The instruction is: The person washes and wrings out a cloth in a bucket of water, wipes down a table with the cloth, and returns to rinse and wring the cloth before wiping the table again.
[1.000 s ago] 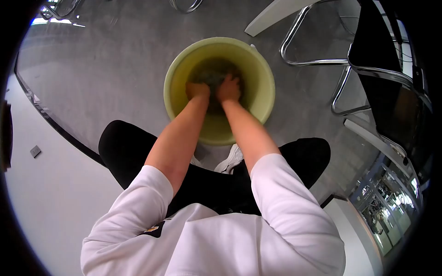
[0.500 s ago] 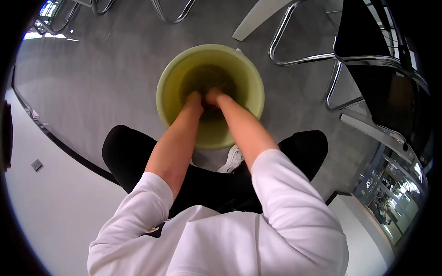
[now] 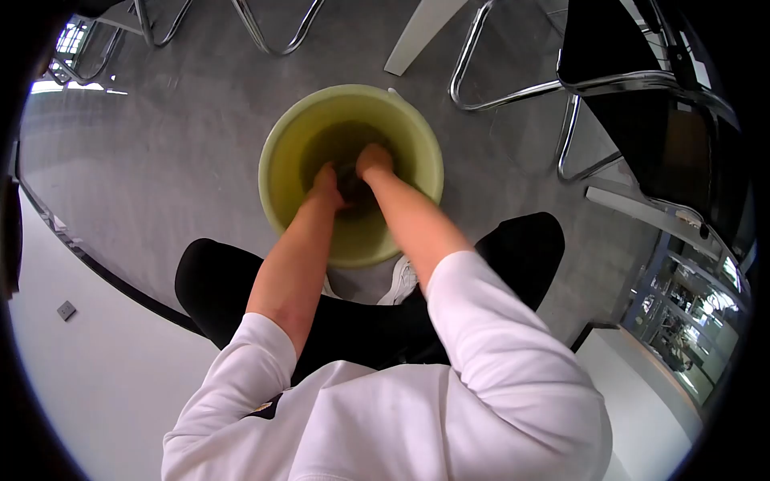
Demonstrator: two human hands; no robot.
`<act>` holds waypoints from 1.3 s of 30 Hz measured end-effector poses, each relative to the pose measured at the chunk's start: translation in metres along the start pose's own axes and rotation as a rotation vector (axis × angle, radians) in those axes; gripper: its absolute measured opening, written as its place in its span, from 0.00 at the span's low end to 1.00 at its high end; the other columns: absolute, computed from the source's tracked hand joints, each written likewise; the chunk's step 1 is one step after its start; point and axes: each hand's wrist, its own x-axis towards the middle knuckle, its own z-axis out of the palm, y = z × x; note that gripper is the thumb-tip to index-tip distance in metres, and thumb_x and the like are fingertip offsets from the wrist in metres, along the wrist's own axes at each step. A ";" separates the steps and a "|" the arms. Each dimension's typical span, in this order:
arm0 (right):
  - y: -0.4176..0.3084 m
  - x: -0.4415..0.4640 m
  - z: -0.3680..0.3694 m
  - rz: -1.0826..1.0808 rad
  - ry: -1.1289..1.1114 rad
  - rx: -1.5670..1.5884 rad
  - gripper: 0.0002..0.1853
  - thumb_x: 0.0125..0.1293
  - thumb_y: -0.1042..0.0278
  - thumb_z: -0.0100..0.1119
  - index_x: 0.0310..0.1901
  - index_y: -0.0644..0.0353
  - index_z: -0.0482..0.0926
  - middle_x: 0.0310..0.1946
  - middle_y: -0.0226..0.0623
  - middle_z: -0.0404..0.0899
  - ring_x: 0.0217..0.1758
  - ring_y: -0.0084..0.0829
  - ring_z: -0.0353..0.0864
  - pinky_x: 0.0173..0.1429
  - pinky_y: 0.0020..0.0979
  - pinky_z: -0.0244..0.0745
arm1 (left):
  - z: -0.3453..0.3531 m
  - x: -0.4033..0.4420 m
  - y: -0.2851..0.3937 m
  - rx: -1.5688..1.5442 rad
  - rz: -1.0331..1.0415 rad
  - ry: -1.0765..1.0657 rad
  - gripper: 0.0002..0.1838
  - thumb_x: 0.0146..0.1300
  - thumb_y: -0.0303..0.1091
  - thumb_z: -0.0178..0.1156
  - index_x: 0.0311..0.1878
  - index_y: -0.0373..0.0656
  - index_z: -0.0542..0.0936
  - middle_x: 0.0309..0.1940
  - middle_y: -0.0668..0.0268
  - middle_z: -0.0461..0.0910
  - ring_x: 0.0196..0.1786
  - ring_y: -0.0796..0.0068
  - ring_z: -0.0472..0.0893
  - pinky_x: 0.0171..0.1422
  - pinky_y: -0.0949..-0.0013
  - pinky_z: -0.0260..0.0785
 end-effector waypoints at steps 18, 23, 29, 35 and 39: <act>-0.029 -0.069 -0.018 -0.220 0.139 0.744 0.17 0.67 0.55 0.54 0.32 0.62 0.82 0.25 0.42 0.81 0.29 0.35 0.81 0.35 0.39 0.74 | 0.013 -0.012 0.013 -0.203 0.077 -0.494 0.20 0.66 0.55 0.54 0.47 0.48 0.78 0.42 0.61 0.80 0.46 0.60 0.79 0.54 0.56 0.73; -0.039 -0.064 -0.003 -0.188 0.488 0.440 0.21 0.68 0.50 0.51 0.29 0.60 0.82 0.28 0.47 0.83 0.32 0.50 0.82 0.38 0.46 0.75 | 0.010 -0.008 0.001 -0.349 0.215 -0.724 0.12 0.71 0.44 0.53 0.46 0.48 0.79 0.41 0.62 0.81 0.45 0.61 0.79 0.53 0.58 0.73; -0.021 -0.040 -0.010 -0.143 0.284 0.095 0.19 0.70 0.54 0.46 0.32 0.56 0.83 0.34 0.46 0.85 0.37 0.51 0.84 0.43 0.49 0.78 | 0.019 -0.010 -0.008 -0.329 0.047 -0.152 0.16 0.74 0.42 0.46 0.54 0.44 0.77 0.52 0.57 0.79 0.55 0.58 0.78 0.61 0.55 0.71; -0.010 0.026 0.084 0.077 0.723 -0.311 0.14 0.67 0.61 0.50 0.38 0.56 0.85 0.41 0.44 0.85 0.50 0.45 0.85 0.53 0.47 0.78 | -0.004 -0.001 -0.001 -0.298 0.095 -0.153 0.25 0.69 0.47 0.51 0.66 0.46 0.70 0.62 0.60 0.74 0.61 0.59 0.75 0.66 0.52 0.66; -0.017 0.005 0.051 -0.052 0.151 0.100 0.15 0.63 0.60 0.55 0.44 0.59 0.83 0.46 0.52 0.83 0.52 0.47 0.83 0.55 0.46 0.77 | -0.002 -0.016 0.003 -0.300 0.051 -0.075 0.29 0.68 0.49 0.52 0.69 0.47 0.68 0.65 0.61 0.72 0.63 0.60 0.73 0.69 0.54 0.62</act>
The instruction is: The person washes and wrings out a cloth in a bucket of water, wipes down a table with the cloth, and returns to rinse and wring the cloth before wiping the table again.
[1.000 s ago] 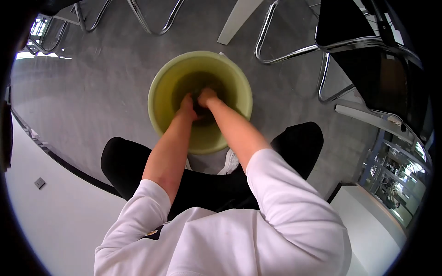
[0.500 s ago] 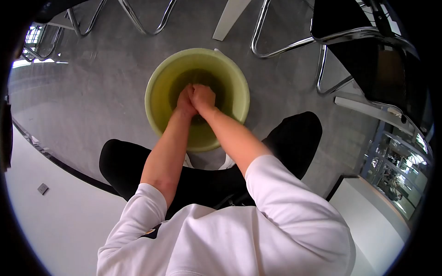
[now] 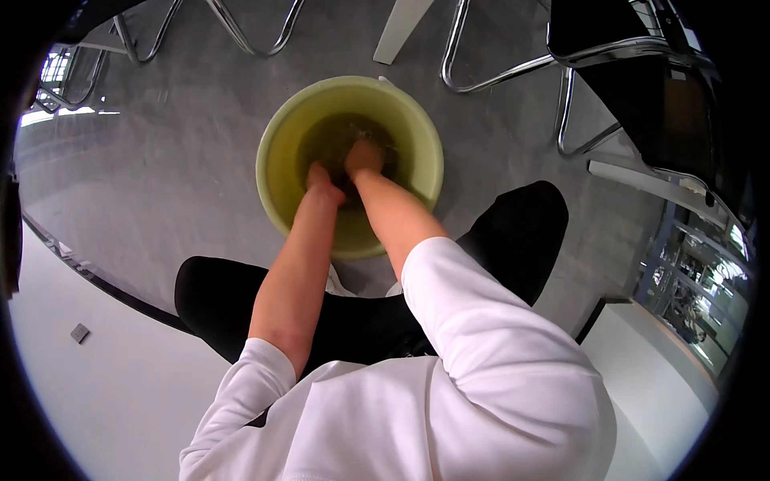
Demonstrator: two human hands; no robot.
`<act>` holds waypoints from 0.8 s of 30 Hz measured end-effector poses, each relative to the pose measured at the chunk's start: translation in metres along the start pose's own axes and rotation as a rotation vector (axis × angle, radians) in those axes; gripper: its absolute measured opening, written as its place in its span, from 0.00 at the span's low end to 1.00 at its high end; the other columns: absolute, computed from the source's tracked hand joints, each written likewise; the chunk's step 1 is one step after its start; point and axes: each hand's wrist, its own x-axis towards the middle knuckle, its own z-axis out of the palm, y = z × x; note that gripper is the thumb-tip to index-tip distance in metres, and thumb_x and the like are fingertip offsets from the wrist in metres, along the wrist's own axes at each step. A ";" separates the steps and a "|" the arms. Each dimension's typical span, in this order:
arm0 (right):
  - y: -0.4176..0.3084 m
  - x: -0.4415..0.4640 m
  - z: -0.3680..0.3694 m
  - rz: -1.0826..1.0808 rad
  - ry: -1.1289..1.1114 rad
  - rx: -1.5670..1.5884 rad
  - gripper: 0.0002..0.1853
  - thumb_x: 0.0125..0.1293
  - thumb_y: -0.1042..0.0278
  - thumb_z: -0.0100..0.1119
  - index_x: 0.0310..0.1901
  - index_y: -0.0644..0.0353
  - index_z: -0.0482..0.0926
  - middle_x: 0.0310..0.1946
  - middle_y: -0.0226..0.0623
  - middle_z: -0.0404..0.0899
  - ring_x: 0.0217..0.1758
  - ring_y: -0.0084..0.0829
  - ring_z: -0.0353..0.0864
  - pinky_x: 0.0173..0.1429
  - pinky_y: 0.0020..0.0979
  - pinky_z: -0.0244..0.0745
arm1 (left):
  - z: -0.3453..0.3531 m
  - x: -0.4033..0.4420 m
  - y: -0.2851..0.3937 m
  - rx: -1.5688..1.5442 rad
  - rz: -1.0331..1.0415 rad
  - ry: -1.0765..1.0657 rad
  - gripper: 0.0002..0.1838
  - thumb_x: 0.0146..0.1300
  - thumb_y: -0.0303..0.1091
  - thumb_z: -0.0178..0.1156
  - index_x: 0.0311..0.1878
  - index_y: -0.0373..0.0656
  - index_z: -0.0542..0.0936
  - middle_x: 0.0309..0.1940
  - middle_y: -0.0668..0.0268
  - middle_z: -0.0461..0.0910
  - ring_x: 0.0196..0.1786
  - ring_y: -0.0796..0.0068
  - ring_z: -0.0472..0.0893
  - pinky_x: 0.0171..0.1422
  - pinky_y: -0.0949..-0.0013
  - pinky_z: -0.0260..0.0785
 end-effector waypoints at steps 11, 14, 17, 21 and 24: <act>-0.028 -0.043 -0.075 -0.030 -0.175 0.311 0.16 0.61 0.59 0.57 0.42 0.63 0.82 0.45 0.49 0.83 0.54 0.48 0.82 0.56 0.43 0.76 | 0.011 -0.021 0.003 0.012 -0.094 -0.197 0.31 0.65 0.60 0.47 0.64 0.48 0.72 0.62 0.59 0.74 0.62 0.58 0.74 0.67 0.47 0.62; -0.029 -0.052 -0.084 -0.108 -0.318 0.551 0.20 0.64 0.52 0.53 0.43 0.61 0.82 0.44 0.51 0.83 0.52 0.49 0.81 0.54 0.43 0.75 | 0.017 -0.022 0.009 -0.077 0.001 -0.169 0.33 0.64 0.64 0.43 0.61 0.51 0.73 0.58 0.60 0.77 0.59 0.55 0.76 0.66 0.46 0.64; -0.029 -0.053 -0.070 -0.331 -0.054 0.510 0.22 0.69 0.49 0.47 0.41 0.60 0.83 0.41 0.50 0.84 0.46 0.49 0.83 0.49 0.44 0.76 | 0.011 -0.005 0.006 -0.072 0.070 -0.377 0.22 0.68 0.51 0.46 0.53 0.45 0.75 0.50 0.58 0.79 0.49 0.58 0.79 0.56 0.54 0.73; -0.043 -0.068 -0.081 -0.151 0.203 0.075 0.27 0.72 0.42 0.41 0.36 0.55 0.84 0.31 0.47 0.85 0.36 0.50 0.85 0.42 0.48 0.78 | 0.009 0.000 0.001 -0.106 0.048 -0.505 0.17 0.73 0.42 0.46 0.54 0.42 0.76 0.51 0.57 0.79 0.45 0.58 0.80 0.55 0.55 0.74; -0.038 -0.057 -0.088 -0.107 -0.030 -0.072 0.23 0.73 0.49 0.41 0.41 0.55 0.84 0.36 0.44 0.85 0.40 0.47 0.85 0.47 0.46 0.76 | 0.011 0.005 -0.007 -0.038 0.188 -0.186 0.19 0.75 0.49 0.45 0.56 0.49 0.76 0.52 0.59 0.80 0.55 0.58 0.78 0.62 0.55 0.71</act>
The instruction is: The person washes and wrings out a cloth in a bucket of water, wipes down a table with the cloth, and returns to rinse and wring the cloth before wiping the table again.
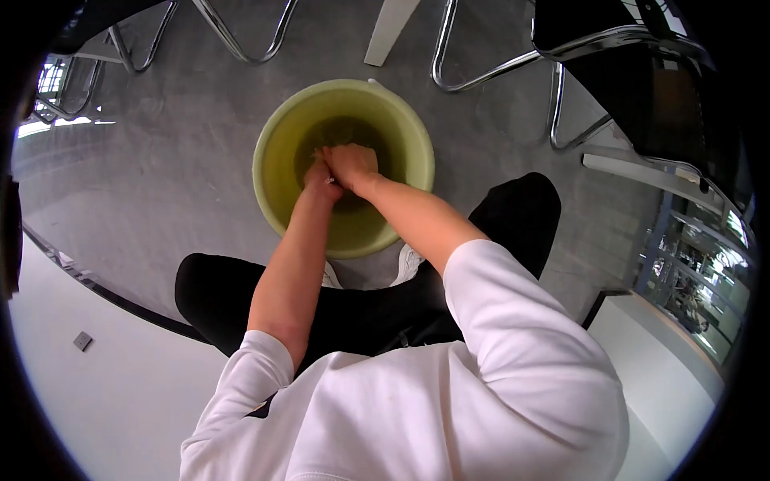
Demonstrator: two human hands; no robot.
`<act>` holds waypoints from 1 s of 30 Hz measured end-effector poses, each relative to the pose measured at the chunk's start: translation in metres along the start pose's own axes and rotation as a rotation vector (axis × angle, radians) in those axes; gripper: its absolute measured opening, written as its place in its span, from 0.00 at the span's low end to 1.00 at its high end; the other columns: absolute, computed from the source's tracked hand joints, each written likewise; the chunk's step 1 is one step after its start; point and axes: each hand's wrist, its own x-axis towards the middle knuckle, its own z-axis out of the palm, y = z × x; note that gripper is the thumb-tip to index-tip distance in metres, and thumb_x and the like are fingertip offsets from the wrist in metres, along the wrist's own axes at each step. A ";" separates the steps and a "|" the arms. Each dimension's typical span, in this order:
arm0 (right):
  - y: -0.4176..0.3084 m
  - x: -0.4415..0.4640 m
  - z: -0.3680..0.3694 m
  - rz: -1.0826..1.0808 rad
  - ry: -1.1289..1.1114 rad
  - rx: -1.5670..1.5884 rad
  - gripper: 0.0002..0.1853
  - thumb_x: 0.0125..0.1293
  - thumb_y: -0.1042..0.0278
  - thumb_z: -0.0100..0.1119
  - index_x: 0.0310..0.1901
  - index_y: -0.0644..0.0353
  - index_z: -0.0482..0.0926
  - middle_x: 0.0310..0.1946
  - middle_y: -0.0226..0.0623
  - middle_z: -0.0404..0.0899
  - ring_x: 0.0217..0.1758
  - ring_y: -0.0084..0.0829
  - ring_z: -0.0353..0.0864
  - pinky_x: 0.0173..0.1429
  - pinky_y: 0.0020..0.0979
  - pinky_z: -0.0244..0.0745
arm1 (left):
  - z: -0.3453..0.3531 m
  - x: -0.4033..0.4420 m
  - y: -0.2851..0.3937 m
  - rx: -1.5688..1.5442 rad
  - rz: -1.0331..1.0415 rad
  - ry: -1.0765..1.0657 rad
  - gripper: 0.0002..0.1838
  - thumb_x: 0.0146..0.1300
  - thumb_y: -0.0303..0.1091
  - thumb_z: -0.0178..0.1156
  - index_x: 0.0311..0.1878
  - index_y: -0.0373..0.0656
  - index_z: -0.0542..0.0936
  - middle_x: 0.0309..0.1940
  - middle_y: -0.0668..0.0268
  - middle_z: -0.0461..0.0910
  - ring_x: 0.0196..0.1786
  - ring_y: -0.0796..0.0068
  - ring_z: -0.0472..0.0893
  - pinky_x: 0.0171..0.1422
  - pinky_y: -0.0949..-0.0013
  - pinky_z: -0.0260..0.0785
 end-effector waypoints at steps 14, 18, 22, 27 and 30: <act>0.038 0.052 0.067 0.239 0.270 0.023 0.16 0.64 0.59 0.51 0.44 0.59 0.83 0.47 0.47 0.84 0.49 0.45 0.83 0.56 0.47 0.75 | 0.001 -0.031 0.014 0.213 -0.212 0.107 0.36 0.69 0.64 0.36 0.72 0.54 0.64 0.69 0.58 0.67 0.70 0.52 0.66 0.70 0.33 0.53; 0.031 0.041 0.029 -0.172 -0.208 0.088 0.17 0.64 0.58 0.50 0.41 0.60 0.85 0.43 0.49 0.84 0.48 0.48 0.83 0.55 0.43 0.75 | 0.029 -0.071 0.032 0.178 -0.312 0.159 0.34 0.68 0.61 0.42 0.70 0.50 0.66 0.70 0.61 0.65 0.65 0.53 0.71 0.69 0.41 0.60; 0.023 0.014 0.010 -0.088 -0.158 0.867 0.21 0.66 0.51 0.49 0.36 0.60 0.85 0.39 0.50 0.84 0.42 0.49 0.83 0.48 0.44 0.76 | 0.014 -0.040 0.031 -0.057 -0.273 -0.003 0.31 0.66 0.59 0.45 0.64 0.49 0.71 0.60 0.59 0.74 0.60 0.54 0.75 0.64 0.45 0.67; -0.010 -0.009 0.009 -0.119 0.095 0.609 0.24 0.68 0.48 0.49 0.32 0.61 0.84 0.35 0.50 0.84 0.40 0.49 0.82 0.46 0.44 0.75 | 0.004 -0.025 0.027 -0.058 -0.156 -0.259 0.19 0.69 0.49 0.48 0.48 0.46 0.79 0.43 0.61 0.82 0.50 0.61 0.80 0.60 0.54 0.72; -0.015 -0.012 0.018 -0.115 0.271 0.409 0.25 0.70 0.45 0.45 0.32 0.55 0.86 0.36 0.46 0.85 0.38 0.50 0.83 0.42 0.46 0.78 | 0.004 -0.019 0.023 -0.036 -0.138 -0.376 0.18 0.72 0.47 0.45 0.50 0.45 0.78 0.47 0.61 0.81 0.52 0.60 0.79 0.62 0.53 0.71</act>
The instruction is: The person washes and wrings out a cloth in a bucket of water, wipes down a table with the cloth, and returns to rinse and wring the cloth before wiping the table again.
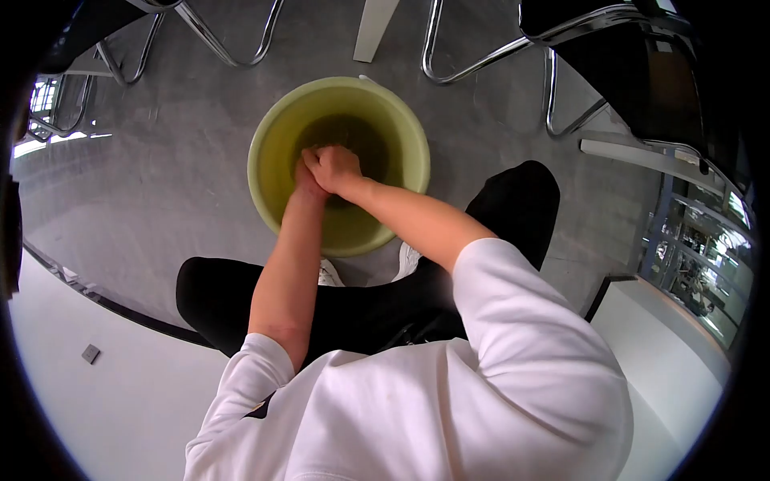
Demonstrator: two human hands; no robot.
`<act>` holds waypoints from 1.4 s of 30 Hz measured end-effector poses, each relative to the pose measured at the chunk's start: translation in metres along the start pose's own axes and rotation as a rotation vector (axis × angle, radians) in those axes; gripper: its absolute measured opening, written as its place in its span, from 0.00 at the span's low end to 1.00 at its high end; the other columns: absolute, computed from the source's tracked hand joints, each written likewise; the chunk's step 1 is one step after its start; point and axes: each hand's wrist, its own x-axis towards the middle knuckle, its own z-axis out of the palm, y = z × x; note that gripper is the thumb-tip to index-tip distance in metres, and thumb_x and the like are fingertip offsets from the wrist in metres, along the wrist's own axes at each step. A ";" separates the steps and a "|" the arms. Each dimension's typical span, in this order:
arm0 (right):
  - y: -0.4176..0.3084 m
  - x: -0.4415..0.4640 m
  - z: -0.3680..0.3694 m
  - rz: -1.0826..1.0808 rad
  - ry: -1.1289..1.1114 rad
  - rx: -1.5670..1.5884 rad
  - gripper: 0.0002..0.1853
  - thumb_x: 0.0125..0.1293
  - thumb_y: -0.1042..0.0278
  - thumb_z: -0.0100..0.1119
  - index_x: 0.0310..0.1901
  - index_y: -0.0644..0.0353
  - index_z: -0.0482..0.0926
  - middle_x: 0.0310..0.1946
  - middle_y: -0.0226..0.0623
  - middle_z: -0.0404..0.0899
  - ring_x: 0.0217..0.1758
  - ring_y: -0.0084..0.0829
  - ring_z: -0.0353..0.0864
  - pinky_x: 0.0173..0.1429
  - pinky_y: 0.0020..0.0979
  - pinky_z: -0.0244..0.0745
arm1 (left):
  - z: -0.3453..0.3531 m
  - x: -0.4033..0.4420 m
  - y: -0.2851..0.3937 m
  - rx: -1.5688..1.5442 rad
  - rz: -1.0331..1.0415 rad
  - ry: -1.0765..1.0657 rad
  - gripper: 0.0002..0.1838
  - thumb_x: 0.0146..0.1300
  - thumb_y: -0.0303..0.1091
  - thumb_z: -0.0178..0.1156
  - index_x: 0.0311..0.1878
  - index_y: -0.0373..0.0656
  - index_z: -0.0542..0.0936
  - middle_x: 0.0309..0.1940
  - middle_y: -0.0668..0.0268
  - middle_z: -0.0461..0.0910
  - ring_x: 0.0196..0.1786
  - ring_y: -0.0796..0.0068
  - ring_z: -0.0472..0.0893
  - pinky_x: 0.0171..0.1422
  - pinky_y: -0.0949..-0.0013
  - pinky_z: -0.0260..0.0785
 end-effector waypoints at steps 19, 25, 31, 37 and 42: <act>0.038 0.031 0.004 0.219 -0.572 0.109 0.22 0.64 0.50 0.51 0.45 0.60 0.83 0.46 0.50 0.81 0.47 0.44 0.80 0.51 0.40 0.74 | 0.038 -0.042 0.007 0.190 -0.235 0.596 0.37 0.65 0.68 0.42 0.71 0.54 0.65 0.69 0.60 0.66 0.70 0.51 0.65 0.72 0.33 0.47; -0.022 0.000 -0.042 0.128 -0.376 0.460 0.25 0.68 0.48 0.46 0.40 0.63 0.85 0.39 0.44 0.86 0.44 0.36 0.84 0.54 0.37 0.74 | 0.029 -0.023 0.015 0.044 -0.117 0.226 0.29 0.66 0.60 0.45 0.58 0.50 0.75 0.54 0.59 0.79 0.59 0.54 0.76 0.66 0.42 0.65; -0.018 0.004 -0.011 -0.006 0.086 -0.096 0.24 0.69 0.46 0.47 0.31 0.55 0.86 0.28 0.47 0.84 0.34 0.49 0.85 0.42 0.47 0.79 | -0.001 -0.003 0.021 -0.085 -0.244 -0.064 0.21 0.73 0.51 0.45 0.55 0.46 0.76 0.50 0.60 0.81 0.53 0.58 0.80 0.60 0.51 0.72; 0.034 0.032 0.002 -0.061 -0.025 -0.443 0.19 0.71 0.54 0.47 0.31 0.52 0.85 0.32 0.39 0.86 0.34 0.44 0.85 0.39 0.45 0.78 | -0.005 -0.005 0.004 0.092 -0.110 0.354 0.27 0.75 0.54 0.41 0.69 0.49 0.66 0.66 0.57 0.69 0.66 0.55 0.71 0.69 0.43 0.62; 0.062 0.022 0.032 0.112 0.313 -0.842 0.17 0.68 0.54 0.51 0.50 0.52 0.83 0.54 0.43 0.80 0.56 0.42 0.81 0.54 0.42 0.77 | 0.034 -0.043 0.009 0.200 -0.263 0.459 0.36 0.72 0.61 0.36 0.76 0.51 0.56 0.75 0.58 0.58 0.75 0.50 0.57 0.74 0.31 0.42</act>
